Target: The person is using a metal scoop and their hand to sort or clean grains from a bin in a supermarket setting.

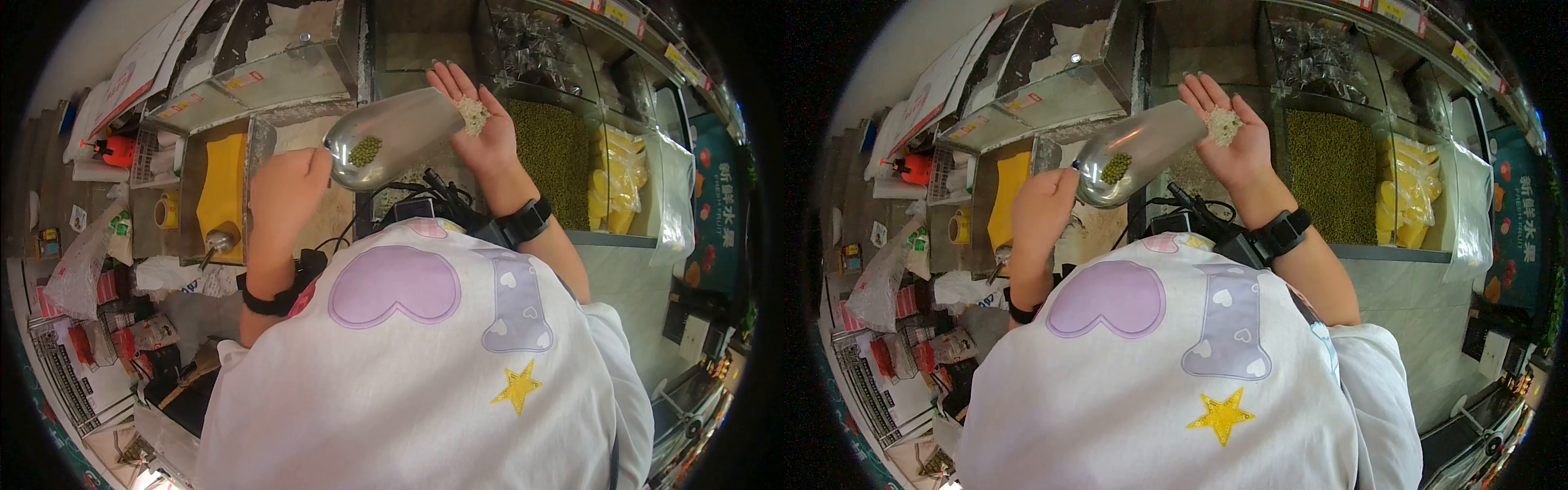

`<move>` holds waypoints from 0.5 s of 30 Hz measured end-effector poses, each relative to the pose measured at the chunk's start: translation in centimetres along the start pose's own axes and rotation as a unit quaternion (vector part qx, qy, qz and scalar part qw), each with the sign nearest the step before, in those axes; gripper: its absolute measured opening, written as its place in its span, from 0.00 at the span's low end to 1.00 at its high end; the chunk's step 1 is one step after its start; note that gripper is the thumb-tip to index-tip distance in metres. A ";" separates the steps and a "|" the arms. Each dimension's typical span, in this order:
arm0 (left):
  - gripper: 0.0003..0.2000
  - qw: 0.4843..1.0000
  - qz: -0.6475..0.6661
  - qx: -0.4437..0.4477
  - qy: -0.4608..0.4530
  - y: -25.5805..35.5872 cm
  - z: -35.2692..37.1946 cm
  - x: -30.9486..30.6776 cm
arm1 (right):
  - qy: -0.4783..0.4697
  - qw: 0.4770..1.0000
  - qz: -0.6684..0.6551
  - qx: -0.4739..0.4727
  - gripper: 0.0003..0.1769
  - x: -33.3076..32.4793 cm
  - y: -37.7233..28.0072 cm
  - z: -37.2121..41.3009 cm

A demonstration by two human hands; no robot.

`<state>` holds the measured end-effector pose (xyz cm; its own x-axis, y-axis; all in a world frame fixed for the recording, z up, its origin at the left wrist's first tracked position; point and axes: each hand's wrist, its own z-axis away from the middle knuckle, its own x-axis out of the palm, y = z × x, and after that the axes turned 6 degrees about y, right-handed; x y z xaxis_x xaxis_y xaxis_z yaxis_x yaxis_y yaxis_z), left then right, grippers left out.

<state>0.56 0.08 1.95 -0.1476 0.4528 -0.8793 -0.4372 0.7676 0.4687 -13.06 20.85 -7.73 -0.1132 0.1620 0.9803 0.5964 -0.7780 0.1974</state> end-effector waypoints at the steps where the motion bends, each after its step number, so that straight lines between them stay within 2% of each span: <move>1: 0.20 0.999 -0.011 0.038 0.028 0.0 0.0 0.5 | 0.008 1.000 0.010 0.003 0.27 0.0 0.1 0.0; 2: 0.20 0.995 -0.023 0.076 0.056 0.1 0.1 0.8 | 0.016 1.000 0.021 0.005 0.27 0.1 0.2 0.0; 5: 0.20 0.993 -0.065 0.088 0.054 1.0 0.1 1.1 | -0.004 0.999 0.031 0.016 0.27 0.2 0.5 0.1; 15: 0.19 0.991 -0.086 0.088 0.049 1.2 0.1 1.3 | 0.005 0.998 0.056 0.013 0.27 0.7 0.9 0.1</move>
<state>-0.07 1.68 1.38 -0.1743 0.2686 -0.9474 -0.3040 0.9004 0.3112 -12.48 20.34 -6.91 -0.0521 0.0696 0.9962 0.6260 -0.7750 0.0869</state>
